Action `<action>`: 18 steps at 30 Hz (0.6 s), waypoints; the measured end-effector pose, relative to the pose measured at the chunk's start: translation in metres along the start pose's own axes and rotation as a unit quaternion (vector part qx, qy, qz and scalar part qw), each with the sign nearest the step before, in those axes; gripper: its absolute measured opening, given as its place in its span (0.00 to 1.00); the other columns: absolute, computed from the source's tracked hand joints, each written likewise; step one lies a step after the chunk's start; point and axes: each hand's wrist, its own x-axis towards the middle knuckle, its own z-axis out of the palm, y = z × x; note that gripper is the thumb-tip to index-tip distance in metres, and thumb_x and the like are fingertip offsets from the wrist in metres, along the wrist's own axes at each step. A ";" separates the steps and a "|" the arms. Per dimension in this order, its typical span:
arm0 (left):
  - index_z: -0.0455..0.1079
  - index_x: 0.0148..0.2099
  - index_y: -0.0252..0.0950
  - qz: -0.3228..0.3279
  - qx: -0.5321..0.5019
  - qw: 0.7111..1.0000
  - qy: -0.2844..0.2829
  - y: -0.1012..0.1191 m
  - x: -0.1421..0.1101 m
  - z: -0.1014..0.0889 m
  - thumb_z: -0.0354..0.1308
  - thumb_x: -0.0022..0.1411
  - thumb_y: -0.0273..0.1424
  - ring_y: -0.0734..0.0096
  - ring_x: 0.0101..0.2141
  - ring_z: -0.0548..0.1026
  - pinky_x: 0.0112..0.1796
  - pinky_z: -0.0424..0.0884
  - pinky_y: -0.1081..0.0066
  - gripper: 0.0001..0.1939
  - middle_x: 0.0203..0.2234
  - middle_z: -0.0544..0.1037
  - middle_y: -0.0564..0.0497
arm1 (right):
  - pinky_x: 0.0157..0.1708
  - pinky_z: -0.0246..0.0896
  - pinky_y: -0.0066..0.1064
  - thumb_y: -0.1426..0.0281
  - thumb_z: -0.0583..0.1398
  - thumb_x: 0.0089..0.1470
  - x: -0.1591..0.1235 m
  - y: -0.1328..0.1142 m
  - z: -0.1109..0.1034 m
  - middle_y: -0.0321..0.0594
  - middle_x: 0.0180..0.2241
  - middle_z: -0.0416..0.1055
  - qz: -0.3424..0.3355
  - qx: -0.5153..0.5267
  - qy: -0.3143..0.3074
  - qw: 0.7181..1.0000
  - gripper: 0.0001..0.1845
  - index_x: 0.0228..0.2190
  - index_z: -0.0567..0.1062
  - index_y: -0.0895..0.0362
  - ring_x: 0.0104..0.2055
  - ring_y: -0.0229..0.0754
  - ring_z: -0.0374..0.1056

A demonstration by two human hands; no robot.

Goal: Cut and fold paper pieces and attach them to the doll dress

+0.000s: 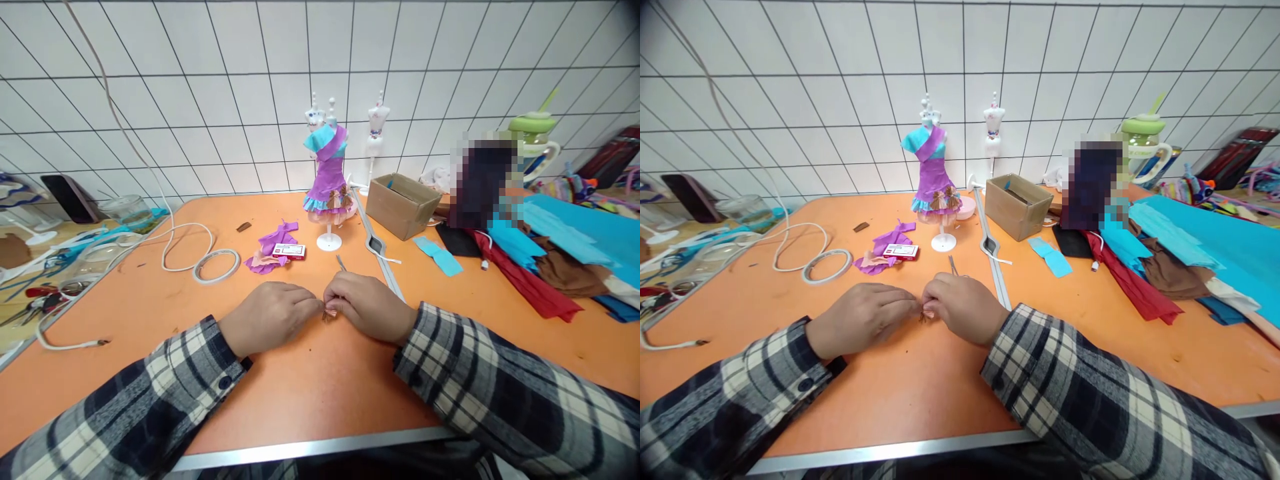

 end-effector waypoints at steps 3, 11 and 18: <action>0.74 0.40 0.35 -0.047 -0.039 0.998 -0.017 0.001 0.001 0.003 0.47 0.68 0.28 0.69 0.28 0.78 0.29 0.68 0.73 0.13 0.29 0.81 0.49 | 0.33 0.53 0.30 0.71 0.56 0.62 -0.002 -0.003 -0.001 0.38 0.34 0.70 -0.033 -0.119 -0.013 0.992 0.07 0.33 0.73 0.57 0.36 0.39 0.64; 0.75 0.33 0.35 -0.150 -0.062 0.986 -0.043 0.009 0.008 0.009 0.50 0.65 0.31 0.68 0.25 0.76 0.26 0.64 0.72 0.13 0.24 0.80 0.48 | 0.31 0.53 0.34 0.74 0.53 0.62 -0.006 -0.017 0.003 0.43 0.32 0.70 -0.058 -0.288 0.005 0.956 0.11 0.31 0.73 0.58 0.37 0.44 0.62; 0.75 0.29 0.35 -0.354 -0.211 0.908 0.074 0.009 0.012 0.008 0.54 0.58 0.30 0.73 0.23 0.75 0.24 0.63 0.76 0.10 0.22 0.80 0.52 | 0.47 0.61 0.39 0.69 0.56 0.58 -0.010 -0.023 -0.005 0.45 0.50 0.70 -0.044 -0.060 0.241 0.968 0.20 0.53 0.68 0.53 0.49 0.47 0.65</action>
